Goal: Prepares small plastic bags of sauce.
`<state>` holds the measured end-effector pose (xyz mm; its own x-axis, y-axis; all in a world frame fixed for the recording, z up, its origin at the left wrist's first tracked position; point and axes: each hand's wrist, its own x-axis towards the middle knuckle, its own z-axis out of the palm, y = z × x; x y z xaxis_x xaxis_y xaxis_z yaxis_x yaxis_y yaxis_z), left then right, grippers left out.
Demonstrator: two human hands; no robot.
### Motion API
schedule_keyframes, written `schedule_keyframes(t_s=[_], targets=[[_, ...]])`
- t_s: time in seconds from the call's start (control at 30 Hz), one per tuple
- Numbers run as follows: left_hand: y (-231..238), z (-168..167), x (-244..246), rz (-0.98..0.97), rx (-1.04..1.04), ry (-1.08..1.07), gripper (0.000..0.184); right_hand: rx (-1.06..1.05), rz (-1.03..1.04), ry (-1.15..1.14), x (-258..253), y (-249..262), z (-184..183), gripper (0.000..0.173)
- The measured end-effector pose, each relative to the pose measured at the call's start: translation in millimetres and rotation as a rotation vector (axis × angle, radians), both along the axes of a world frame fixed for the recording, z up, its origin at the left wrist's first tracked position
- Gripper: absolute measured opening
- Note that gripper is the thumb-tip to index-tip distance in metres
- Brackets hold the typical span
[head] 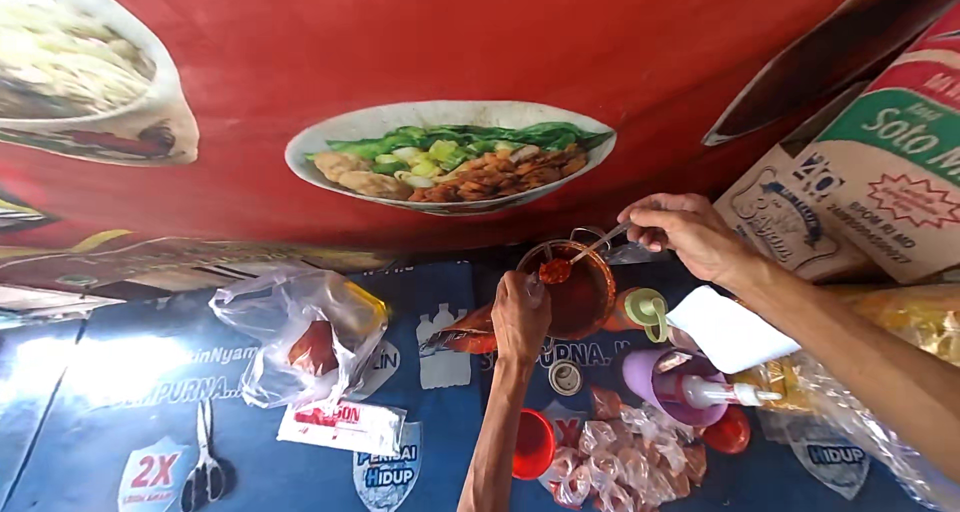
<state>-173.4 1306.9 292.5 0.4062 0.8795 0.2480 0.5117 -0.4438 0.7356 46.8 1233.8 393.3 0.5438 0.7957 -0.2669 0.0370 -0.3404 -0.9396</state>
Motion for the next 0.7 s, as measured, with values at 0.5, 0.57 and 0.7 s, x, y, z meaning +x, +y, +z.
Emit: schedule_keyframes(t_s=[0.5,0.57,0.7], targets=[[0,-4,21,-0.030,0.056,-0.064,0.032,0.006,0.073,-0.204,-19,3,14,0.016],[0,-3,22,-0.033,0.046,-0.083,0.032,0.019,0.117,-0.324,-27,2,20,0.015],[-1,-1,20,-0.040,0.007,-0.126,0.031,0.229,0.278,-0.708,-44,-10,18,0.022]])
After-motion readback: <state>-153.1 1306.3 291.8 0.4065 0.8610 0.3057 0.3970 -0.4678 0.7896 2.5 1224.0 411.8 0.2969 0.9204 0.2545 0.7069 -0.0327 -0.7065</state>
